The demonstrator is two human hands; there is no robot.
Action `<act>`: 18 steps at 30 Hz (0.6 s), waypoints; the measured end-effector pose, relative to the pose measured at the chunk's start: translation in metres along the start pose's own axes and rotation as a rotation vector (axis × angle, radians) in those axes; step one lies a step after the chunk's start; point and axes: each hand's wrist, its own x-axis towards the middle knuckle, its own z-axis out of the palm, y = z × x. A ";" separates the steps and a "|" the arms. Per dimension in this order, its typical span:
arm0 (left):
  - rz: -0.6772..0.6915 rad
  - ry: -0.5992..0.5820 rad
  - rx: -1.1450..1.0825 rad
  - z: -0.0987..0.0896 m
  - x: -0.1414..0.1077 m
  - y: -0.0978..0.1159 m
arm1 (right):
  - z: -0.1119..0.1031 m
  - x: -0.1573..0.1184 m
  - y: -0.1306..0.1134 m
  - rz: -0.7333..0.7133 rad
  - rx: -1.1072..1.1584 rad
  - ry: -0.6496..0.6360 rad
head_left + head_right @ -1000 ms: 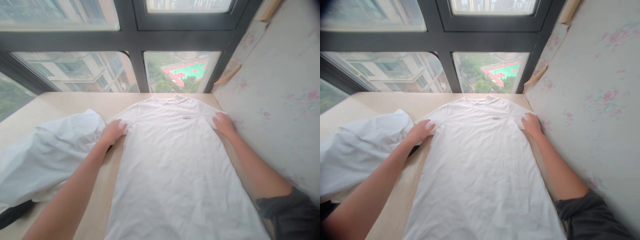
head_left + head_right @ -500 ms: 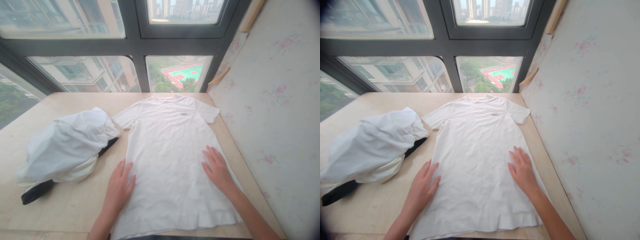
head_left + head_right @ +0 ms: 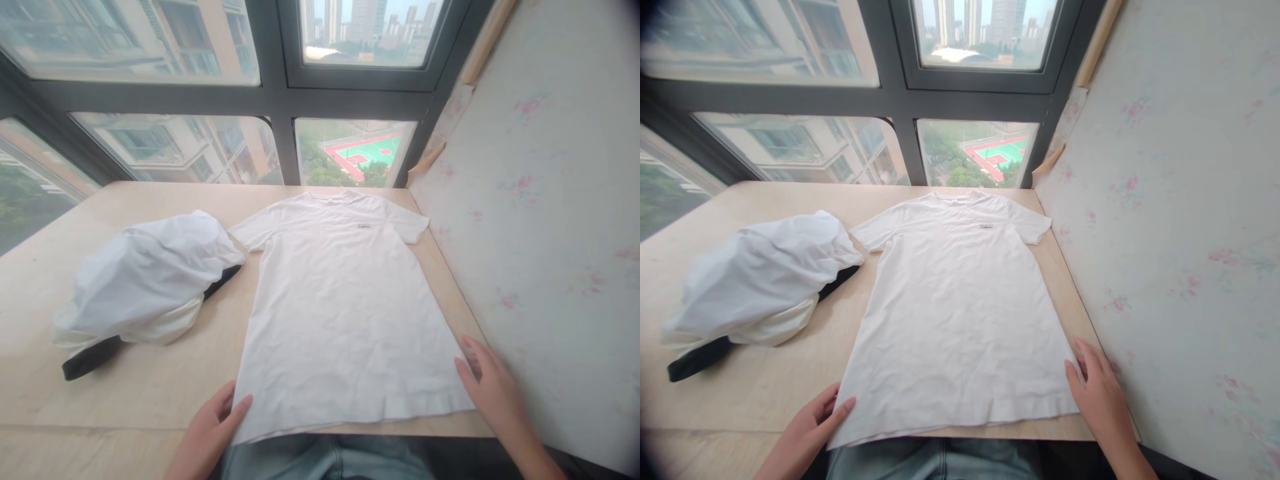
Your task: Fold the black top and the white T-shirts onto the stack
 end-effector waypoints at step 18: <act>0.086 0.332 0.045 -0.019 -0.015 -0.008 | -0.051 -0.026 -0.004 0.002 0.253 -0.328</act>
